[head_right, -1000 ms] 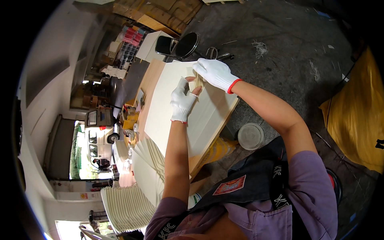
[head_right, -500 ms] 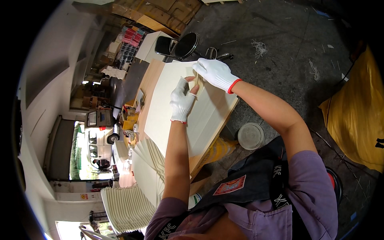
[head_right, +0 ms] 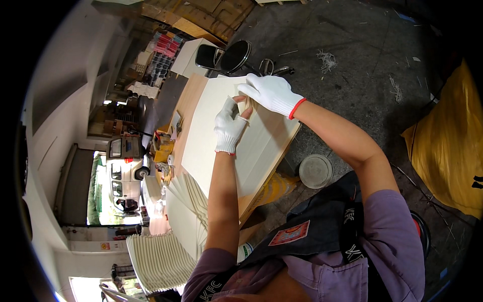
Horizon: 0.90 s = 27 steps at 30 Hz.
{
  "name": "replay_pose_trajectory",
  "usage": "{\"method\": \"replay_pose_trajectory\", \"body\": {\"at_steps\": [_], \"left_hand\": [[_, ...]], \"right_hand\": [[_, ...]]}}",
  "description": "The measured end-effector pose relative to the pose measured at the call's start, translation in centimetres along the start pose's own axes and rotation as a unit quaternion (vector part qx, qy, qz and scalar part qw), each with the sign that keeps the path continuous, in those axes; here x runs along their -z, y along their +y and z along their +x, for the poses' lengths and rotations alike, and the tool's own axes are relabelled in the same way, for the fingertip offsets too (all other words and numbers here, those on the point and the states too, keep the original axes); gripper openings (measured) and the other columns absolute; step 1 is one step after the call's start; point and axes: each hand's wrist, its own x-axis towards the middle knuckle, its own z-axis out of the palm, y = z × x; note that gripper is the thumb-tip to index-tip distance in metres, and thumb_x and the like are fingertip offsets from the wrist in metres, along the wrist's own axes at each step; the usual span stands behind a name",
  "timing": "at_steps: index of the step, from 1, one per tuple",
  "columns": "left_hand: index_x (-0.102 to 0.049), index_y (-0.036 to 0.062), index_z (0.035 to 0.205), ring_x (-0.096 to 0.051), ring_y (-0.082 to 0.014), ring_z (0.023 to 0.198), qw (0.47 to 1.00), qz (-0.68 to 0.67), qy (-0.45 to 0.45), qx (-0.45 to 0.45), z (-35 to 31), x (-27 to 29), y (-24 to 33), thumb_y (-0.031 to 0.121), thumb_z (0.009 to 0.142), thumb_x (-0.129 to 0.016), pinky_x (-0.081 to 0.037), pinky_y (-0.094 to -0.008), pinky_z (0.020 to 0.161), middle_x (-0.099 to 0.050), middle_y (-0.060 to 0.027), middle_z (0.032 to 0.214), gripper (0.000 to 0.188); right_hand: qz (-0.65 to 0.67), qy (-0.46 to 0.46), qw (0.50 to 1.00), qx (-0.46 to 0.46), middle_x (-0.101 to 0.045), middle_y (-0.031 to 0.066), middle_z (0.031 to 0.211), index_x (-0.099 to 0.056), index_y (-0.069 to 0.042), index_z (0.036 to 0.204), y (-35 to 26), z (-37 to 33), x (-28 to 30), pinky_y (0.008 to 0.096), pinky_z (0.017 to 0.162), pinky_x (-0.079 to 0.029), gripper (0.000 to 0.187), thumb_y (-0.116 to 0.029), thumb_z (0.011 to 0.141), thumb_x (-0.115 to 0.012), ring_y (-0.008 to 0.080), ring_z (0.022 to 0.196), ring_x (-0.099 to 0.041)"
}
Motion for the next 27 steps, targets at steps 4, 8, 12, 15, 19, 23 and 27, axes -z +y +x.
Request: {"method": "replay_pose_trajectory", "body": {"at_steps": [4,8,12,15,19,23,27], "left_hand": [[-0.07,0.011,0.124,-0.067,-0.0182,0.084,0.999,-0.013,-0.021,0.029,0.0,0.6,2.5,0.019,0.097,-0.072,-0.054,-0.0328,0.08,-0.073,-0.0083,0.094,0.028],[-0.07,0.0034,0.123,-0.061,-0.0125,0.085,1.0,-0.006,-0.008,0.008,-0.2,0.9,2.8,0.018,0.103,-0.062,-0.05,-0.0292,0.082,-0.07,-0.0028,0.096,0.026],[-0.068,0.0034,0.124,-0.058,-0.0108,0.081,0.999,-0.044,-0.001,-0.02,0.2,0.2,0.9,0.013,0.1,-0.068,-0.049,-0.0282,0.075,-0.067,-0.0025,0.091,0.025],[-0.069,0.0112,0.121,-0.062,-0.0131,0.066,0.999,-0.018,-0.032,0.038,0.1,-0.2,0.6,0.02,0.09,-0.082,-0.051,-0.0314,0.067,-0.065,-0.0064,0.075,0.035],[-0.068,0.0127,0.123,-0.061,-0.013,0.063,0.998,-0.033,-0.023,0.041,0.1,-0.4,0.4,0.02,0.084,-0.088,-0.051,-0.0315,0.064,-0.061,-0.0053,0.071,0.044],[-0.068,0.0159,0.127,-0.066,-0.0191,0.068,0.999,0.011,-0.017,0.033,0.1,-0.2,0.3,0.021,0.089,-0.082,-0.054,-0.0337,0.069,-0.068,-0.0092,0.079,0.041],[-0.068,0.0176,0.128,-0.071,-0.0268,0.078,0.998,0.035,0.038,-0.032,-0.4,0.0,2.4,0.02,0.098,-0.07,-0.056,-0.0369,0.076,-0.073,-0.0131,0.092,0.03]], "right_hand": [[0.028,0.034,0.999,0.013,-0.073,0.0179,0.099,-0.065,-0.008,0.113,1.3,0.5,-0.5,0.0463,0.08,-0.053,0.042,-0.044,0.107,-0.045,0.0367,0.092,-0.071],[0.12,-0.017,0.99,-0.068,-0.073,0.0176,0.101,-0.067,-0.005,0.111,0.2,0.5,0.6,0.0431,0.083,-0.053,0.043,-0.043,0.106,-0.046,0.0353,0.095,-0.071],[0.112,0.001,0.992,-0.057,-0.072,0.0177,0.102,-0.066,-0.005,0.112,0.3,0.5,0.2,0.044,0.083,-0.053,0.044,-0.043,0.106,-0.046,0.0361,0.095,-0.071],[0.107,0.009,0.993,-0.052,-0.072,0.0176,0.101,-0.065,-0.005,0.112,0.9,0.6,-0.1,0.0446,0.083,-0.053,0.045,-0.044,0.107,-0.045,0.0367,0.094,-0.07],[0.112,-0.012,0.991,-0.068,-0.072,0.0174,0.1,-0.065,-0.005,0.112,0.6,0.5,0.1,0.0451,0.083,-0.052,0.045,-0.044,0.107,-0.043,0.0373,0.095,-0.07],[0.123,-0.01,0.99,-0.064,-0.07,0.0175,0.097,-0.064,-0.006,0.107,0.6,0.4,0.1,0.0453,0.082,-0.051,0.046,-0.047,0.107,-0.044,0.0376,0.093,-0.069],[0.084,0.003,0.995,-0.05,-0.068,0.0189,0.094,-0.062,-0.005,0.103,0.3,-0.1,0.3,0.0466,0.081,-0.05,0.047,-0.049,0.107,-0.045,0.0383,0.092,-0.068]]}}
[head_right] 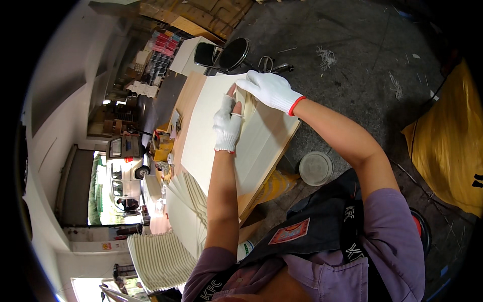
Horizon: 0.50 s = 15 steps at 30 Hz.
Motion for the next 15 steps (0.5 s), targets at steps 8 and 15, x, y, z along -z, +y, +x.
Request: {"method": "replay_pose_trajectory", "body": {"at_steps": [8,15], "left_hand": [[-0.071,0.016,0.123,-0.072,-0.0302,0.087,0.998,0.035,-0.044,0.017,0.2,0.2,0.2,0.022,0.095,-0.074,-0.056,-0.0381,0.082,-0.075,-0.013,0.101,0.029],[-0.071,0.0162,0.124,-0.072,-0.0302,0.086,0.999,0.039,-0.032,0.01,0.1,0.1,0.2,0.02,0.093,-0.076,-0.057,-0.0375,0.081,-0.074,-0.0131,0.101,0.031]], "right_hand": [[0.017,0.028,0.999,0.003,-0.068,0.0195,0.093,-0.061,-0.005,0.103,1.4,0.6,-1.0,0.0478,0.08,-0.049,0.047,-0.049,0.108,-0.045,0.0394,0.091,-0.067],[0.029,0.026,0.999,-0.002,-0.068,0.0178,0.09,-0.061,-0.005,0.102,0.8,0.2,-0.7,0.046,0.078,-0.05,0.047,-0.049,0.108,-0.045,0.0367,0.087,-0.068]]}}
